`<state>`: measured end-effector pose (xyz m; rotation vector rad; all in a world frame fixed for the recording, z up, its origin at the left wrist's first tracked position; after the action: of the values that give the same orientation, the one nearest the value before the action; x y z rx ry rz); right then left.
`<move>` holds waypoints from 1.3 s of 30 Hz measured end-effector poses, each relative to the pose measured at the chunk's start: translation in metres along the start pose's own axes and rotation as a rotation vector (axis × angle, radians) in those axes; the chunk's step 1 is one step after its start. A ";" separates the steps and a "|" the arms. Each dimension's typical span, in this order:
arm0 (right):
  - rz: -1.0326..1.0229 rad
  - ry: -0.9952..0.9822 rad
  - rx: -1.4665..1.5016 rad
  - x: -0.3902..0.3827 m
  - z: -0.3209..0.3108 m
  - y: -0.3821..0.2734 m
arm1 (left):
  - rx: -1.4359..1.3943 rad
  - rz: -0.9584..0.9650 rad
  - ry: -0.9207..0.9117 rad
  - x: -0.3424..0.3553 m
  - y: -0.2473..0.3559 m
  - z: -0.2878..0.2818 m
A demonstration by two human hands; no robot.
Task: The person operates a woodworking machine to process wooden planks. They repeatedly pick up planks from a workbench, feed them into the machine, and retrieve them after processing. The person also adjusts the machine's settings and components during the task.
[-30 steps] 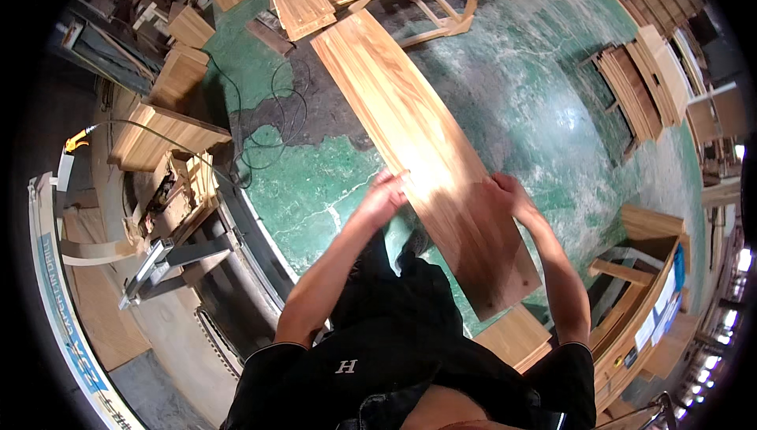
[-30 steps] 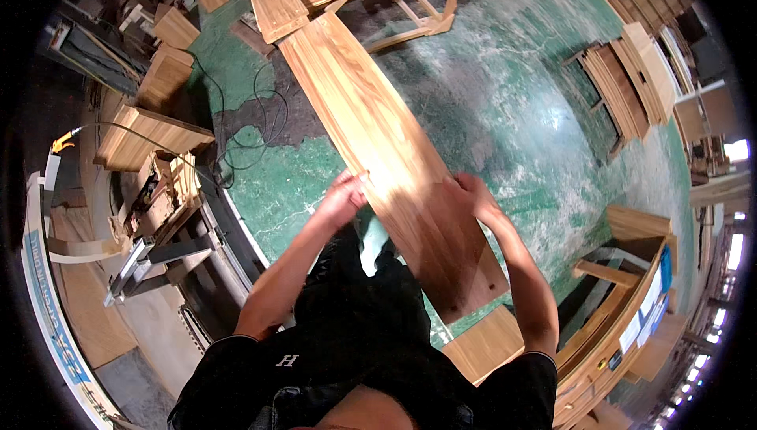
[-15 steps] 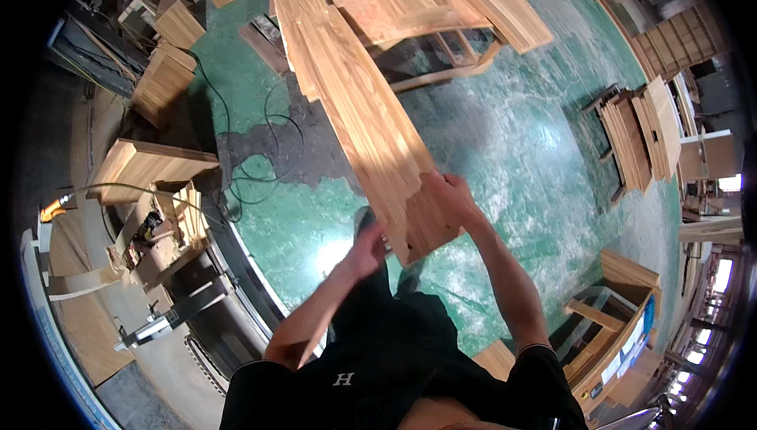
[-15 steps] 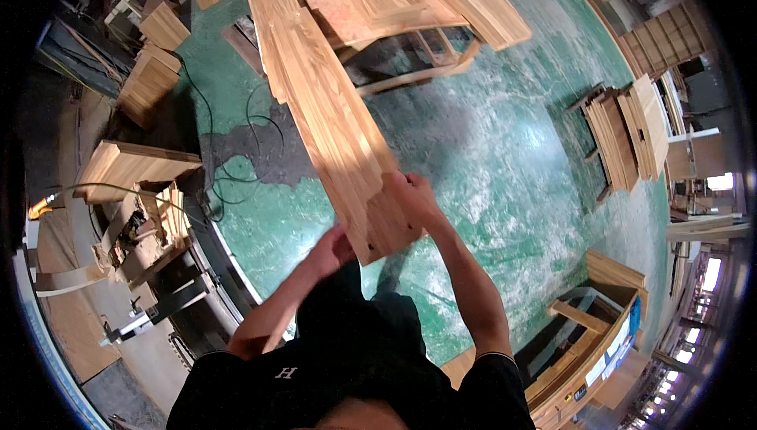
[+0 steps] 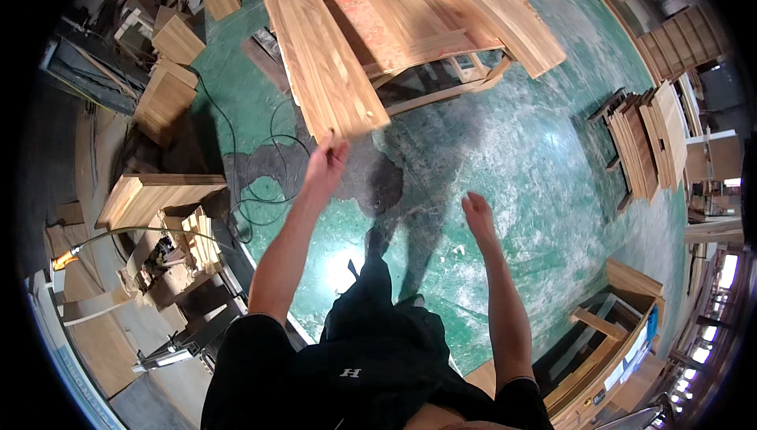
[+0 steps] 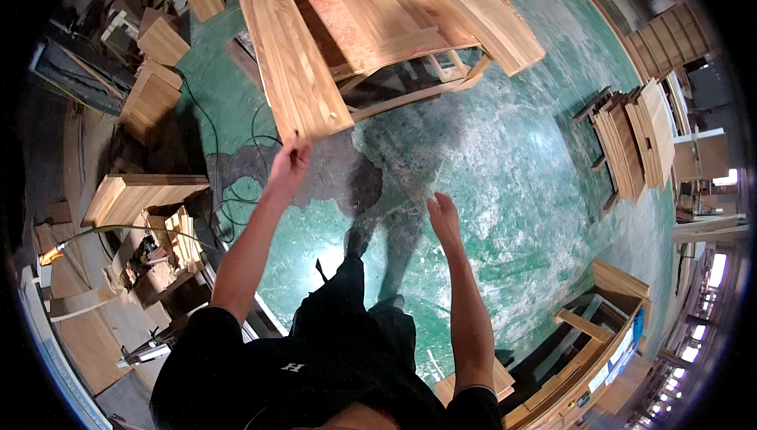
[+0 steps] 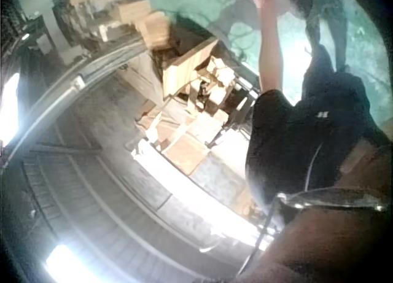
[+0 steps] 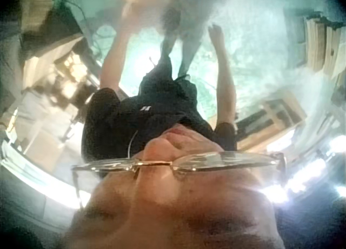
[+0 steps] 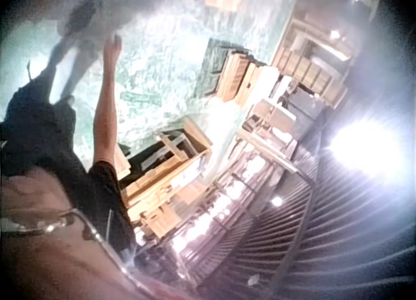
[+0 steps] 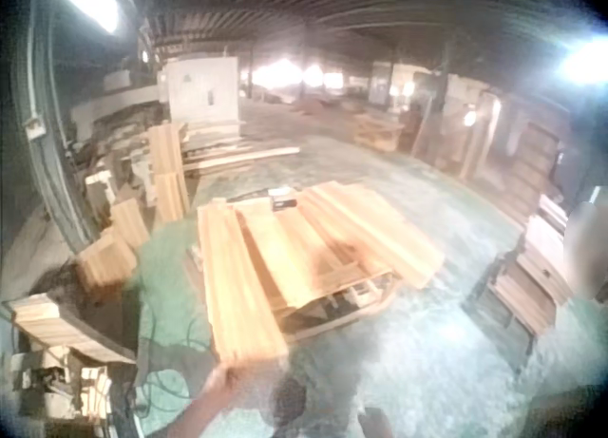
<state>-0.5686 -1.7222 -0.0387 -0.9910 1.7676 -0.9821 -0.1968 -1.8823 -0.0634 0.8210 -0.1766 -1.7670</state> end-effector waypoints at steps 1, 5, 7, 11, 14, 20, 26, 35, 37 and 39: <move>0.065 0.041 -0.023 -0.013 -0.025 0.068 | 0.023 0.002 0.067 0.008 0.013 0.017; 0.104 0.158 -0.204 -0.136 -0.070 0.162 | 0.276 -0.230 -0.333 0.000 -0.018 0.005; 0.420 0.132 -0.182 -0.209 -0.081 0.236 | 0.566 -0.418 -0.248 -0.045 -0.082 0.012; 0.653 0.382 0.122 -0.360 -0.061 0.351 | 0.670 -0.669 -0.310 -0.131 -0.202 -0.038; 0.790 0.604 0.342 -0.439 -0.034 0.348 | 1.118 -0.615 -0.445 -0.199 -0.287 -0.053; 0.683 0.727 0.208 -0.554 -0.028 0.386 | 1.834 -0.200 -1.079 -0.300 -0.422 -0.041; 0.863 1.366 0.433 -0.773 0.019 0.410 | 2.158 -0.497 -1.314 -0.346 -0.498 -0.095; 0.958 2.149 0.749 -0.987 0.060 0.354 | 2.538 0.077 -2.998 -0.533 -0.682 -0.114; 1.010 2.248 0.791 -1.008 0.078 0.366 | 2.281 0.300 -3.352 -0.609 -0.738 -0.126; 1.019 2.273 0.889 -1.035 0.065 0.377 | 1.414 0.809 -3.709 -0.723 -0.792 -0.141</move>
<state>-0.2680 -0.6622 -0.0914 2.3127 2.0122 -1.8118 -0.6364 -0.9112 -0.2484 1.6272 1.9397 -0.4456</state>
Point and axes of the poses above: each hand's wrist, its own x-axis towards the middle knuckle, its own z-axis out of the palm, y = z × x, the point moved 9 cm from there along x, towards the middle knuckle, and after that the axes turned 13 degrees about x, right-handed, at the moved point
